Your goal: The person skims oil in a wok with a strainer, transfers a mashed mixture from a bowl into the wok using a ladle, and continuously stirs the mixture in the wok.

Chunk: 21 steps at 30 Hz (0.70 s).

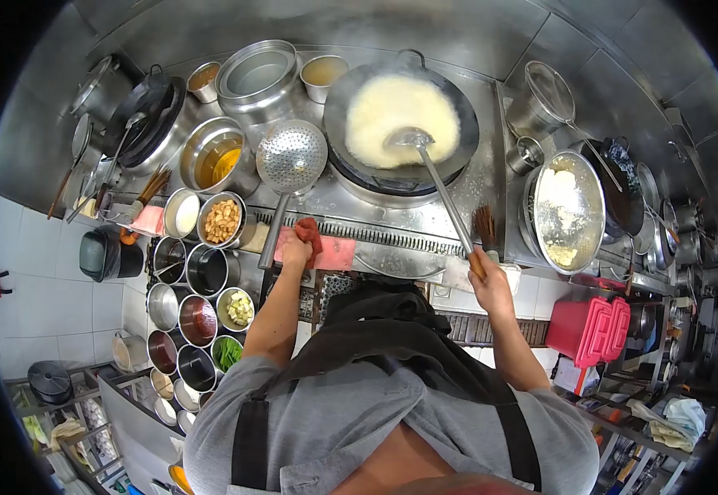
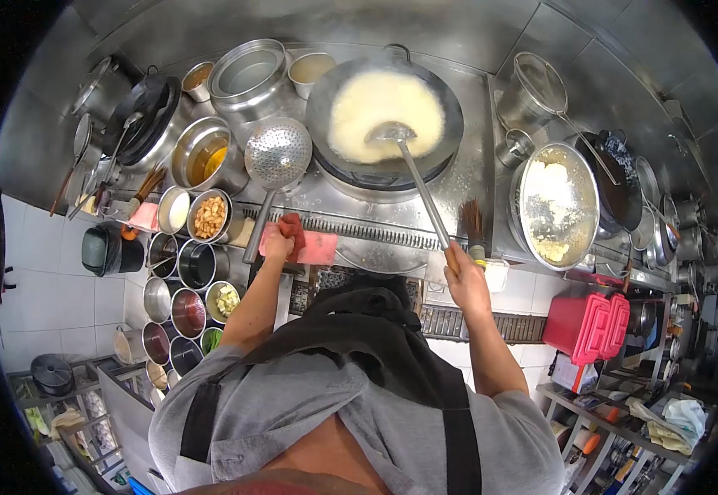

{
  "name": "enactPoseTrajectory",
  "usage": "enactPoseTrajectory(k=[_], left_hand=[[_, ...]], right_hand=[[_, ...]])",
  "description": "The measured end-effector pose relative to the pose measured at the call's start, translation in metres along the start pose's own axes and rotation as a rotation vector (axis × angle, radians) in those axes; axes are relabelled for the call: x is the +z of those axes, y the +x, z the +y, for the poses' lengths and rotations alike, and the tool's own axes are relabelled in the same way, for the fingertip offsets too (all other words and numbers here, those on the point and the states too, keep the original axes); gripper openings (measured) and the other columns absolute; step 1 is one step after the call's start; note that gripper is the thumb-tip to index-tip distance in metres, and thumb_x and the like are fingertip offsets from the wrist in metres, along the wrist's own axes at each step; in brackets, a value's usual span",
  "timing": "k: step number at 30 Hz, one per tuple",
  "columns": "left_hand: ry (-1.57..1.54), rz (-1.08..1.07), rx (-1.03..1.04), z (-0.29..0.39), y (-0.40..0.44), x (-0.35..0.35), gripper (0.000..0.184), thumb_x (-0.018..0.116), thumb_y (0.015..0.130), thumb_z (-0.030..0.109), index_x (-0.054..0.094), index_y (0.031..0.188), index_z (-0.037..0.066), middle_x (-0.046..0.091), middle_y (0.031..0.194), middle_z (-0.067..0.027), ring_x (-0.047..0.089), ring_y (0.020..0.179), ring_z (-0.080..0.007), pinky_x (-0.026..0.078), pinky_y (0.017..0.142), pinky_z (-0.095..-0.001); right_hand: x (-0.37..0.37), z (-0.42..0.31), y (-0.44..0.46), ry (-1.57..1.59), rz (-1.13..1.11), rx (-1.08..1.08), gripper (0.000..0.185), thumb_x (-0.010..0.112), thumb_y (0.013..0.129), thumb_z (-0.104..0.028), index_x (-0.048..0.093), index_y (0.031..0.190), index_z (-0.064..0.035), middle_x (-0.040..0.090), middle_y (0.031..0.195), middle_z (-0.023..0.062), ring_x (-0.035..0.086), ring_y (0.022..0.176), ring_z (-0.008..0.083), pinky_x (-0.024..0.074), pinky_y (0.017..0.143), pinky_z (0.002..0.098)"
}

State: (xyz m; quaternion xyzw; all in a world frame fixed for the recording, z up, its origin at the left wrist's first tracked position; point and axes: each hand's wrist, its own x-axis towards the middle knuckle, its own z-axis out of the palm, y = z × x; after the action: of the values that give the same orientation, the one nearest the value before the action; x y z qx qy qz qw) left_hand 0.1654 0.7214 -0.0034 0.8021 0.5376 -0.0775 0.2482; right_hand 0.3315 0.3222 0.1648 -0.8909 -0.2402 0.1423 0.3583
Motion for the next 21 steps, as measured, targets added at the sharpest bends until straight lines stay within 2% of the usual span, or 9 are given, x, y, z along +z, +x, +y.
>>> enactPoseTrajectory(k=[2,7,9,11,14,16,21], left_hand=[[-0.017,0.001,0.000,-0.010,0.013,0.016,0.059,0.072,0.074,0.033,0.050,0.125,0.013,0.064,0.112,-0.0192,0.061,0.108,-0.0334,0.046,0.091,-0.0430],[0.013,0.039,0.028,-0.007,0.010,0.011,0.059,0.075,0.072,0.031,0.051,0.122,0.011,0.064,0.111,-0.0193,0.062,0.106,-0.0317,0.048,0.089,-0.0420],[-0.002,0.047,0.030,0.000,-0.001,0.000,0.059,0.076,0.071,0.031,0.051,0.121,0.010,0.064,0.110,-0.0185,0.062,0.106,-0.0316,0.048,0.089,-0.0419],[-0.012,0.049,0.035,0.001,-0.005,-0.004,0.059,0.077,0.069,0.030,0.052,0.119,0.010,0.064,0.110,-0.0178,0.062,0.105,-0.0314,0.048,0.088,-0.0419],[-0.006,0.078,0.045,0.000,-0.004,-0.002,0.059,0.077,0.068,0.030,0.052,0.117,0.009,0.063,0.109,-0.0167,0.061,0.106,-0.0320,0.048,0.088,-0.0414],[-0.006,0.090,0.091,0.003,-0.010,-0.009,0.058,0.077,0.068,0.030,0.052,0.116,0.008,0.063,0.108,-0.0173,0.060,0.107,-0.0334,0.048,0.089,-0.0417],[-0.070,0.051,0.052,-0.008,0.005,0.009,0.058,0.075,0.070,0.029,0.052,0.119,0.008,0.063,0.112,-0.0190,0.060,0.108,-0.0342,0.047,0.090,-0.0420]], right_hand=[[0.016,0.008,0.019,-0.046,0.076,-0.112,0.052,0.062,0.079,-0.004,0.051,0.129,-0.0019,0.060,0.114,0.0254,0.057,0.108,0.0409,0.0449,0.092,0.0424],[0.029,-0.002,0.060,-0.061,0.080,-0.093,0.051,0.060,0.079,-0.003,0.051,0.129,-0.0021,0.059,0.114,0.0257,0.055,0.109,0.0411,0.0446,0.092,0.0433],[0.035,0.002,0.079,-0.078,0.092,-0.140,0.054,0.062,0.080,-0.006,0.048,0.132,-0.0046,0.058,0.118,0.0244,0.055,0.111,0.0393,0.0436,0.094,0.0401],[0.037,-0.002,0.098,-0.081,0.093,-0.149,0.054,0.062,0.080,-0.006,0.048,0.132,-0.0045,0.058,0.119,0.0247,0.054,0.111,0.0397,0.0436,0.094,0.0408],[0.038,-0.019,0.123,-0.162,0.067,-0.072,0.056,0.062,0.080,-0.009,0.046,0.134,-0.0062,0.059,0.117,0.0257,0.055,0.109,0.0412,0.0444,0.093,0.0428],[0.041,-0.025,0.140,-0.161,0.079,-0.063,0.057,0.062,0.080,-0.011,0.047,0.134,-0.0072,0.059,0.115,0.0258,0.055,0.109,0.0411,0.0446,0.093,0.0427],[0.044,-0.049,0.158,-0.107,0.084,0.006,0.057,0.062,0.079,-0.014,0.049,0.134,-0.0096,0.061,0.111,0.0260,0.057,0.108,0.0397,0.0448,0.092,0.0413]])
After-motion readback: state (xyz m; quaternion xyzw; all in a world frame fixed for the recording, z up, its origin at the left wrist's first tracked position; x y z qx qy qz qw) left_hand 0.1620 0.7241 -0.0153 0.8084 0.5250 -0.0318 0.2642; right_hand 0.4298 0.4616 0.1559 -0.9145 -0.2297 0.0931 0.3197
